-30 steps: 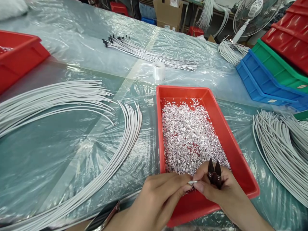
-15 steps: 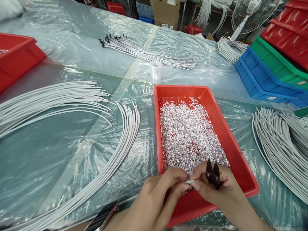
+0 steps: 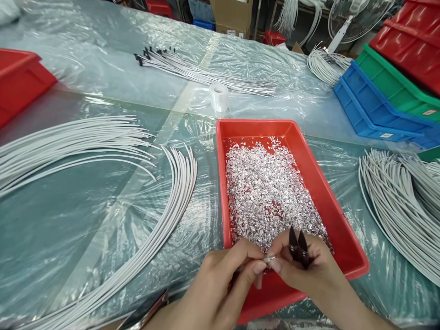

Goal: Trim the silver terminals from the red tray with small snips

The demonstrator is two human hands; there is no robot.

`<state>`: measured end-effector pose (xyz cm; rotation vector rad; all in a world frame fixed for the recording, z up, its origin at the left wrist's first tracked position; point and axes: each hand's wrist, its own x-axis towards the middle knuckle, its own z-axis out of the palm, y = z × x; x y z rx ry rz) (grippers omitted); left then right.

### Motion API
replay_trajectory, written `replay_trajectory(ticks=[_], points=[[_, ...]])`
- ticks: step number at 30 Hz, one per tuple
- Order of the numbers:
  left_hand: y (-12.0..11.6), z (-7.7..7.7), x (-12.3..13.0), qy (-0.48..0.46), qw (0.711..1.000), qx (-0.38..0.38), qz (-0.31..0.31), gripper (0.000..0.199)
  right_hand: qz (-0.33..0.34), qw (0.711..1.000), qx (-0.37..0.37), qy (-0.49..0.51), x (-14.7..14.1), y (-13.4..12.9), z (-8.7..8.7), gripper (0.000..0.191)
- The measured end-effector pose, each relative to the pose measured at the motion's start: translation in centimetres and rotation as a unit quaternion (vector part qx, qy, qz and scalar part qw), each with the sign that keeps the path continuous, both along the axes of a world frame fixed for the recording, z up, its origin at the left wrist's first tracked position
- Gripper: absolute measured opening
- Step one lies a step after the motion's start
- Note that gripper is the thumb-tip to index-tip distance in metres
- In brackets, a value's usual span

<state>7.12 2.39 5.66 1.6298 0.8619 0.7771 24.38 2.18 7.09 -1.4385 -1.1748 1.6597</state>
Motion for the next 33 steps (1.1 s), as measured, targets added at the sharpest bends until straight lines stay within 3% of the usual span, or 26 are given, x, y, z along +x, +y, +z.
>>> replay_trajectory(ticks=[4,9,22,33], points=[[0.0,-0.3,0.2,-0.001,1.000,-0.010,0.023,0.016,0.014,0.999,0.031,-0.010,0.1,-0.1,0.0,0.011],[0.0,-0.6,0.3,0.004,0.994,0.088,0.068,0.012,0.014,1.000,0.006,-0.016,0.6,-0.4,-0.1,0.014],[-0.4,-1.1,-0.3,0.085,0.972,0.217,0.039,0.014,0.037,0.994,-0.080,0.072,1.0,0.0,-0.5,0.019],[-0.5,-0.9,-0.2,0.122,0.959,0.255,0.029,0.019,0.031,0.992,-0.096,0.074,1.1,0.1,-0.3,0.011]])
